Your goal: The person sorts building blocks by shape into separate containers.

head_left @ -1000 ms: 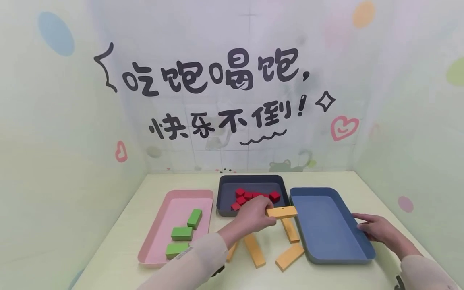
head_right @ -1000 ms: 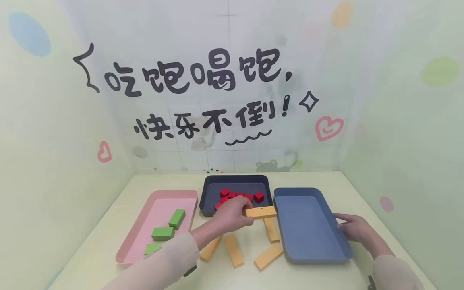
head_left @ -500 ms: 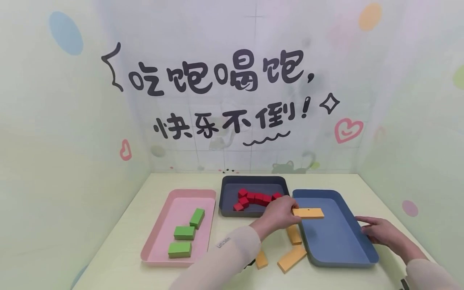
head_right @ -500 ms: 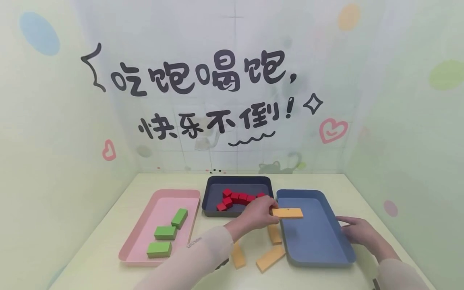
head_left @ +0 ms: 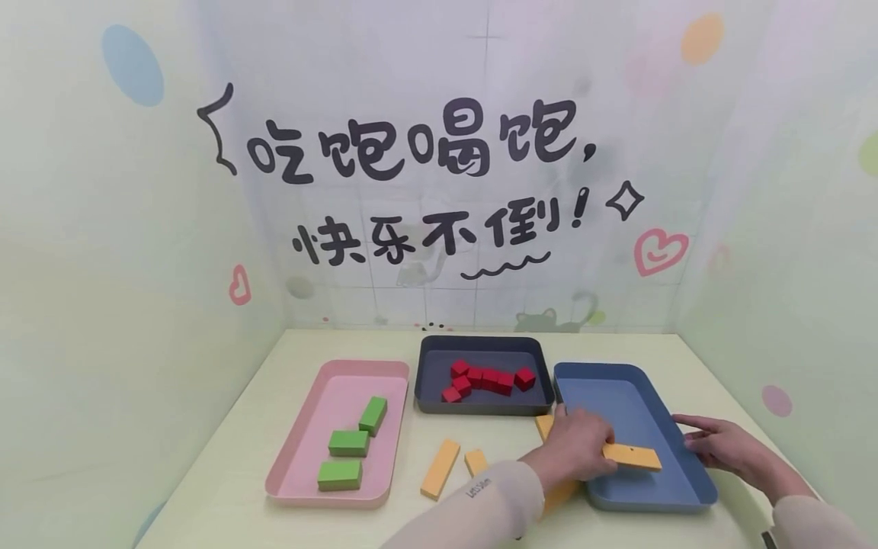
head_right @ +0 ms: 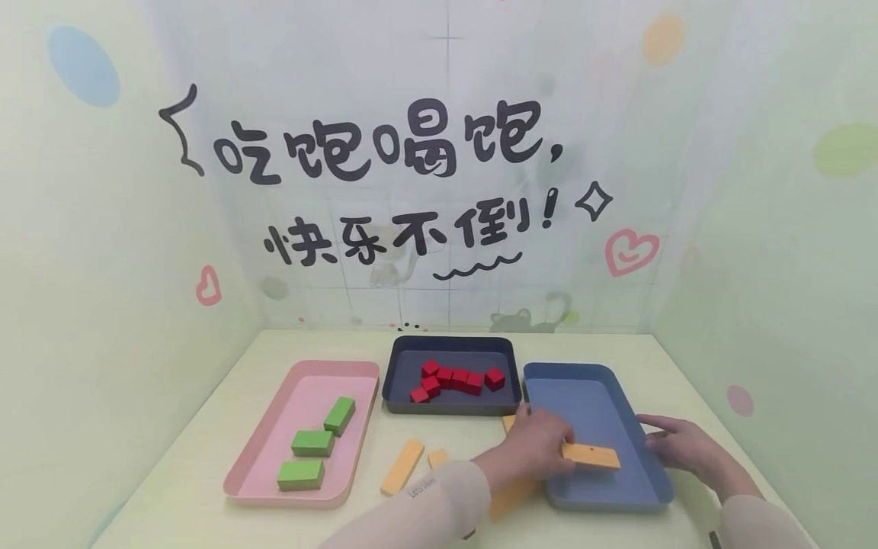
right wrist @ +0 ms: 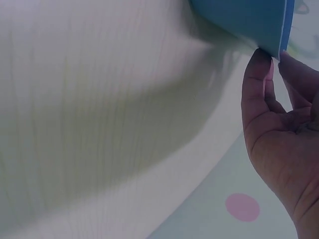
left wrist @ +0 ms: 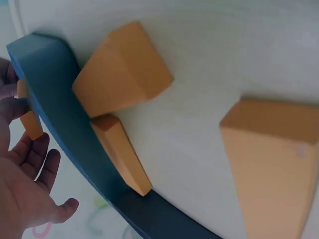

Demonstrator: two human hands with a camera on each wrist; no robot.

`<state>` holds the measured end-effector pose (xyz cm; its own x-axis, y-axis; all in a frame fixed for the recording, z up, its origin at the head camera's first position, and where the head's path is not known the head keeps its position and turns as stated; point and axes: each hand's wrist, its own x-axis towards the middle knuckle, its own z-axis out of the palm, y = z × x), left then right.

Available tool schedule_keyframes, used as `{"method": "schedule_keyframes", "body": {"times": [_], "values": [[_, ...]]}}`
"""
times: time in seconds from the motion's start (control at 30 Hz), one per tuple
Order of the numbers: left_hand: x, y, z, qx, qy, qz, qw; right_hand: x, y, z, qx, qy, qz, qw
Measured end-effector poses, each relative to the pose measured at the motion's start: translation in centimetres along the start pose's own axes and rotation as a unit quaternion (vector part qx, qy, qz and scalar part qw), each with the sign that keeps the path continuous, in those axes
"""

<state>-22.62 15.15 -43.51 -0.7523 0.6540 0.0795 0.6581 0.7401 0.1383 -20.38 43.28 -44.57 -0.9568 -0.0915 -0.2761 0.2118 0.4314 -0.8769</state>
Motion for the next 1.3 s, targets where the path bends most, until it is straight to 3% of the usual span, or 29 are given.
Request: {"method": "schedule_keyframes", "body": {"times": [0.3,0.63,0.83,1.07,1.3], "values": [[-0.5,0.2,1.7,0.024,-0.039,0.021,0.9987,-0.6,0.2,-0.7,0.023,-0.064,-0.018,0.9975],[-1.0,0.8,1.6,0.043,-0.05,0.011,0.9978,-0.3,0.4,-0.9,0.019,-0.053,-0.015,0.9983],[-2.0,0.0,0.8,0.018,-0.039,0.032,0.9986,-0.1,0.3,-0.8,0.012,-0.042,-0.014,0.999],[-5.1,-3.1,-1.2,-0.015,0.005,0.056,0.9983,0.1,0.2,-0.5,0.012,-0.023,-0.008,0.9996],[-10.3,-7.6,-3.3,-0.093,0.075,0.033,0.9922,0.0,0.1,-0.5,0.009,-0.023,-0.003,0.9997]]}}
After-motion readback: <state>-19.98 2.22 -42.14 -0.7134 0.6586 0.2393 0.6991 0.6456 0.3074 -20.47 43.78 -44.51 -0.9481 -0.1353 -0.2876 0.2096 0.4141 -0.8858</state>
